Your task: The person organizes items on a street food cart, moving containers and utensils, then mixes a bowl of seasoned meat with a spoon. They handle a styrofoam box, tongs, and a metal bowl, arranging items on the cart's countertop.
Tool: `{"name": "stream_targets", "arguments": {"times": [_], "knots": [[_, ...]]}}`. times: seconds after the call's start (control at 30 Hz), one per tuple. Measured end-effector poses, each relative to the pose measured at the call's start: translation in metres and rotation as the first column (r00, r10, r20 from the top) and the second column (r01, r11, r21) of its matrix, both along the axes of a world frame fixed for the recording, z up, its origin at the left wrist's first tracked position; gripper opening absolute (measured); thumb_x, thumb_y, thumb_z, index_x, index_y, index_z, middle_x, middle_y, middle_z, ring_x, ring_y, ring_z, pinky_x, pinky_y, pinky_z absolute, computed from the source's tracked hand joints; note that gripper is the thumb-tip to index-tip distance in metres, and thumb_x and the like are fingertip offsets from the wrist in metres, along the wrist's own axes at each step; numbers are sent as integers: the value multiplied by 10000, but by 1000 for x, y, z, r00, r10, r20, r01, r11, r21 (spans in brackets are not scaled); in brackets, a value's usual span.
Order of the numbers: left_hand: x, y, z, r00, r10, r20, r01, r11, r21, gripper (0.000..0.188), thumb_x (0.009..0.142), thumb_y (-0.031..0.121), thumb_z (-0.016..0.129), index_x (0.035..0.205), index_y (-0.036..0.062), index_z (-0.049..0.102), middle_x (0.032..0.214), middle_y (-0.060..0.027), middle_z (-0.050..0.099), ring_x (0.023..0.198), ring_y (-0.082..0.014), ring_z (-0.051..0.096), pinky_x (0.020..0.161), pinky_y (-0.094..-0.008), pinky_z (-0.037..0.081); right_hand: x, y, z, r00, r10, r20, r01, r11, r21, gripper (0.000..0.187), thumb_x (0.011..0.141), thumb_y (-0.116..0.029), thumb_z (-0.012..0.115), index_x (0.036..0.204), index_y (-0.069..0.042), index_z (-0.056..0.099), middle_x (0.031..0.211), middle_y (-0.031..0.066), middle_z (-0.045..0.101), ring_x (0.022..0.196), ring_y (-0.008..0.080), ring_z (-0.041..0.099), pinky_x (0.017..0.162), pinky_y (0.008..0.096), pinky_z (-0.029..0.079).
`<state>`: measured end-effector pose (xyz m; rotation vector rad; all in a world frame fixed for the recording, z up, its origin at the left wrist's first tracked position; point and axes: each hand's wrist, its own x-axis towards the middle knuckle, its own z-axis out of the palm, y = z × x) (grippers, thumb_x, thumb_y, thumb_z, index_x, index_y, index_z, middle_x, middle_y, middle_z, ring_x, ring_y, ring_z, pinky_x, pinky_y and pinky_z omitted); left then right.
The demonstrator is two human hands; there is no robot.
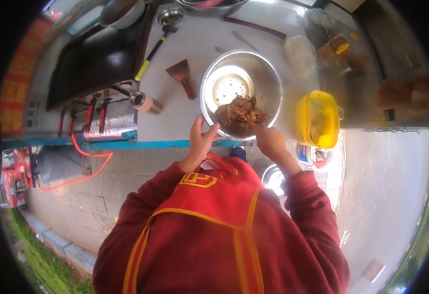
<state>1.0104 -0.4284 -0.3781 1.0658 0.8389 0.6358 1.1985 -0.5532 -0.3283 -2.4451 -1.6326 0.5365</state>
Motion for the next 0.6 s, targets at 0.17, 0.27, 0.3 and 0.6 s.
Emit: {"name": "stream_targets", "arguments": {"times": [0.17,0.27,0.3,0.6], "knots": [[0,-2,-3,996,84,40,-82,996,-42,422,850,31,662,1227,2,475,1054,-89,583,784,-149,657,599,-234,591,41,3,9,955,-72,288,63,997,43,454,917,-132,478,1363,-215,506,661,167,624,570,335,626,526,440,499],[2,-2,1,993,95,66,-84,985,-153,406,837,24,671,1207,9,505,1041,-78,583,793,-148,656,593,-232,593,51,1,13,882,-29,470,76,994,-82,536,899,-108,481,1425,-191,419,659,156,633,552,317,627,509,424,494],[3,-2,2,991,109,79,-92,976,-196,403,833,22,674,1202,11,514,1039,-75,583,796,-148,656,591,-231,594,47,2,12,857,17,515,57,990,-127,560,894,-100,480,1441,-185,394,660,154,636,548,310,629,506,419,493],[7,-9,-3,988,140,66,-122,968,-217,327,850,30,661,1139,21,508,1067,-68,594,854,-180,666,693,-302,594,-39,4,11,960,-182,215,230,946,-228,532,876,-129,429,1402,-56,398,742,227,648,703,385,649,662,488,507]]}}
